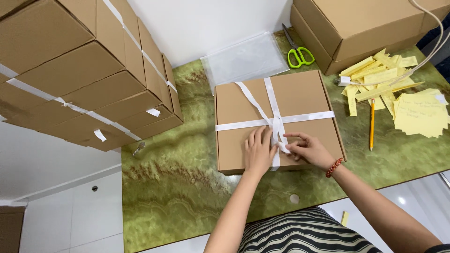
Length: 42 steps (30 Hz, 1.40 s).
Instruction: The person wraps a white ribbon around a brown cardboard box, tying it into a bow on top. They then pick up a yellow sticky note and a pencil, writing on the note before placing it on the box.
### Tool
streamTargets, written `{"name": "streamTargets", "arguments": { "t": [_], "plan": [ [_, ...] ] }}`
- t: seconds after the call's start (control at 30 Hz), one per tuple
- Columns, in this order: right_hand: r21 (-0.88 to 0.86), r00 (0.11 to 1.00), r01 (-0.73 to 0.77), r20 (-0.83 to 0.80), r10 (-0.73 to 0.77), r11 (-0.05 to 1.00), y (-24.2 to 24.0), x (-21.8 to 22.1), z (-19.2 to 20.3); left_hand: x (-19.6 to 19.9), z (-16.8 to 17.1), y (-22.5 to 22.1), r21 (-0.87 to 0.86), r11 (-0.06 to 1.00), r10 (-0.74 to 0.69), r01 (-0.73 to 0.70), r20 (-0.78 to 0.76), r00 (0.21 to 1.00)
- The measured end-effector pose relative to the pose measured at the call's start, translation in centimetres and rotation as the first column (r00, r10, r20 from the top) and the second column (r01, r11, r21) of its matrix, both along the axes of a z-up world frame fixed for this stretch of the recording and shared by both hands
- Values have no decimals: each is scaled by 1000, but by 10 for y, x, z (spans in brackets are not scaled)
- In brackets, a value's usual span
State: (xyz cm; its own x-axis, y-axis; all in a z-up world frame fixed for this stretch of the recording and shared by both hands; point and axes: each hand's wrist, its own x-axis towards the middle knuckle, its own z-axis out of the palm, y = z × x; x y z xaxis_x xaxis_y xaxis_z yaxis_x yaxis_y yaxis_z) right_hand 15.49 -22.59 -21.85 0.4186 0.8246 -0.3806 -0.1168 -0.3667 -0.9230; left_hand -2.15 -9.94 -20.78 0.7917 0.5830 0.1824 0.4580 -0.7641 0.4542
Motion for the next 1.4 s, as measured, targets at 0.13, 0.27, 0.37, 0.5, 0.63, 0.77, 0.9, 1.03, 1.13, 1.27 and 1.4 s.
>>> {"name": "streamTargets", "arguments": {
  "t": [0.13,0.27,0.37,0.5,0.63,0.77,0.9,1.03,1.13,1.27,1.4],
  "plan": [
    [-79,998,-9,-66,4,997,-6,-9,27,11,-21,5,-92,991,101,-95,57,993],
    [-195,955,-256,-201,217,947,1,-15,76,17,-20,10,-172,967,210,-189,108,972],
    [-254,892,-447,-198,406,857,9,-14,100,21,-15,12,-246,941,260,-234,80,962],
    [-344,816,-571,-144,559,745,22,-9,109,27,-19,15,-272,916,321,-294,60,945],
    [-299,933,-350,-26,359,888,49,12,92,30,-20,15,-273,909,342,-314,61,938],
    [-213,981,-160,78,180,964,76,25,73,33,-14,20,-458,834,402,-308,123,907],
    [-134,982,-186,-8,187,973,107,39,14,40,-29,32,-714,649,476,-263,111,872],
    [-6,983,-103,-152,101,995,135,8,91,35,-23,36,-738,638,461,-217,141,876],
    [38,973,-56,-221,63,998,171,25,77,32,-20,33,-765,618,480,-181,184,858],
    [73,971,-9,-237,26,997,228,57,50,30,-16,33,-778,598,486,-194,160,859],
    [-21,968,15,-250,-20,1000,266,69,51,26,-7,37,-816,551,501,-175,155,852]
  ]
}}
